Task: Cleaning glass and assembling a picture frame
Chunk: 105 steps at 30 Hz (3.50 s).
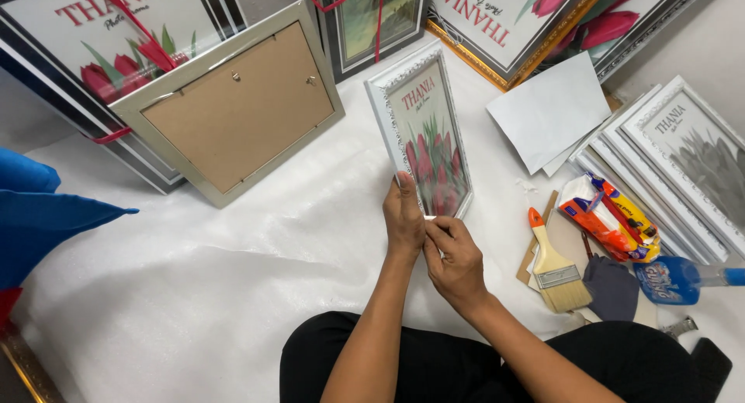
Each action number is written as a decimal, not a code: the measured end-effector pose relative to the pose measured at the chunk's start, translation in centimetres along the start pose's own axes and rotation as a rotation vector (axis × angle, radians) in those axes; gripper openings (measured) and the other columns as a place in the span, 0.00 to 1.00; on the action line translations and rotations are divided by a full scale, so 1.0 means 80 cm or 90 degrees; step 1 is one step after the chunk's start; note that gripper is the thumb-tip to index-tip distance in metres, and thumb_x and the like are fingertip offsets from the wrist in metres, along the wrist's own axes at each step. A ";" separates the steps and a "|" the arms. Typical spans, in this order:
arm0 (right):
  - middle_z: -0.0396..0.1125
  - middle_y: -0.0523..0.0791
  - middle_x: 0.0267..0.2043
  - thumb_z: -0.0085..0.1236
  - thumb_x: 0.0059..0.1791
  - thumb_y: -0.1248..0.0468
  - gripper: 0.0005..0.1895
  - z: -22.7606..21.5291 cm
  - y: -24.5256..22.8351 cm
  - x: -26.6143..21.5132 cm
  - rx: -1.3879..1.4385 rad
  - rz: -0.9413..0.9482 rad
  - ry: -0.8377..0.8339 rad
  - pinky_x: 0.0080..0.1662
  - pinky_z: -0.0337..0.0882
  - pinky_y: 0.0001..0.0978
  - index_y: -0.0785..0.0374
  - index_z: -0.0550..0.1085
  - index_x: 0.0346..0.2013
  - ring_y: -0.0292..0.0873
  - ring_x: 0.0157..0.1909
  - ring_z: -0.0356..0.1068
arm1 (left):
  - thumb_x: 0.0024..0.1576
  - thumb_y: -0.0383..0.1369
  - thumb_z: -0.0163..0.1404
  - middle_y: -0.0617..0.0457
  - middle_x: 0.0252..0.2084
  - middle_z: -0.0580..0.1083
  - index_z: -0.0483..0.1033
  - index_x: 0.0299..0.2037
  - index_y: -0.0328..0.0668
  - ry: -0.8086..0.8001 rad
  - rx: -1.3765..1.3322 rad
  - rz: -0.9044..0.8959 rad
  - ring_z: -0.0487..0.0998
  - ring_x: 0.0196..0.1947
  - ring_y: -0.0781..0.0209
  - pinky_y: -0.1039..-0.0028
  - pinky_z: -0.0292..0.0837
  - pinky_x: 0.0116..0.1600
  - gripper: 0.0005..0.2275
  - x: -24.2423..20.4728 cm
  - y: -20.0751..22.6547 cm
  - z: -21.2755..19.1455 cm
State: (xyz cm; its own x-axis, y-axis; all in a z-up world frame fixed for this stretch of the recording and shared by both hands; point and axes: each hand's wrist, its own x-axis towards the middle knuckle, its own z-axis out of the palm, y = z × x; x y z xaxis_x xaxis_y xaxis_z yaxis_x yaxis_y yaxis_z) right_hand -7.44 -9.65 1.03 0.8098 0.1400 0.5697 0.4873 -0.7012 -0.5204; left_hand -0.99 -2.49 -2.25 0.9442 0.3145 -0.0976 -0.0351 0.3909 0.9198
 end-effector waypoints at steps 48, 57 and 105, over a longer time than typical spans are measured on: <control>0.69 0.45 0.40 0.60 0.50 0.70 0.10 0.029 -0.004 0.235 0.141 -0.156 0.090 0.43 0.77 0.33 0.58 0.83 0.44 0.42 0.38 0.73 | 0.43 0.23 0.48 0.41 0.31 0.74 0.70 0.47 0.37 0.001 0.132 0.188 0.78 0.33 0.46 0.55 0.77 0.42 0.19 0.001 -0.008 0.016; 0.74 0.50 0.38 0.54 0.49 0.70 0.13 0.021 0.125 0.295 -0.077 -0.113 0.039 0.27 0.63 0.28 0.71 0.82 0.43 0.38 0.24 0.61 | 0.46 0.19 0.37 0.52 0.27 0.72 0.69 0.48 0.36 -0.116 0.129 0.216 0.67 0.20 0.63 0.75 0.69 0.29 0.19 -0.001 0.029 0.002; 0.53 0.50 0.76 0.24 0.59 0.47 0.33 0.006 0.057 0.063 0.077 -0.014 -0.176 0.70 0.43 0.64 0.60 0.57 0.74 0.65 0.78 0.41 | 0.63 0.43 0.47 0.37 0.34 0.81 0.74 0.48 0.41 -0.027 0.094 0.079 0.81 0.36 0.50 0.57 0.77 0.43 0.14 0.001 0.072 0.010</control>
State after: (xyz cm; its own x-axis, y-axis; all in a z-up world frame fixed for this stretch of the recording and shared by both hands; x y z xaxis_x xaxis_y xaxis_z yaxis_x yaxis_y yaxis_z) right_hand -0.95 -11.83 1.22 0.8487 0.3504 0.3960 0.5277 -0.6103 -0.5909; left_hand -0.87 -0.93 3.36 0.9485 0.3150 0.0336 -0.1070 0.2186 0.9699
